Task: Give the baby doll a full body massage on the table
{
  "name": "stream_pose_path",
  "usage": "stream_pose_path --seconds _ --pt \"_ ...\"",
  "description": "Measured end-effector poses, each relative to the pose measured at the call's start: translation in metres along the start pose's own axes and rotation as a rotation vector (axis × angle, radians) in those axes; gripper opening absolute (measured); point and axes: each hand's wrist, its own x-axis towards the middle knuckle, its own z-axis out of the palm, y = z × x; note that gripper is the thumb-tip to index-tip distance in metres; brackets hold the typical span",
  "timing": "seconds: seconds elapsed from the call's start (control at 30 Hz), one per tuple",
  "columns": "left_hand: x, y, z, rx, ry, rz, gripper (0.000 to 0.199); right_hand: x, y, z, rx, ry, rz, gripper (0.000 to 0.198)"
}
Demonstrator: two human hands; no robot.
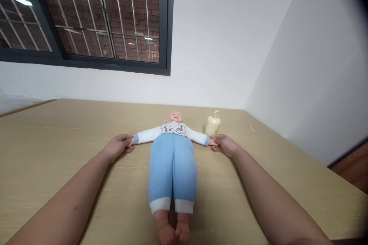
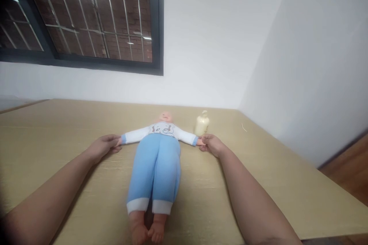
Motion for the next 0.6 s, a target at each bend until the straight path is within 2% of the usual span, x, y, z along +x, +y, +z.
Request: stream_pose_path --seconds 0.17,0.4,0.6 --pt "-0.008 0.008 0.001 0.016 0.009 -0.006 0.043 -0.005 -0.003 -0.004 0.009 -0.06 0.02 0.028" --pt "-0.017 0.023 0.014 0.274 0.074 0.037 0.03 0.005 0.006 0.006 -0.086 -0.044 -0.025 0.031" --pt "-0.011 0.014 0.013 0.156 0.074 0.053 0.026 0.004 0.005 0.01 -0.04 0.011 -0.041 0.041"
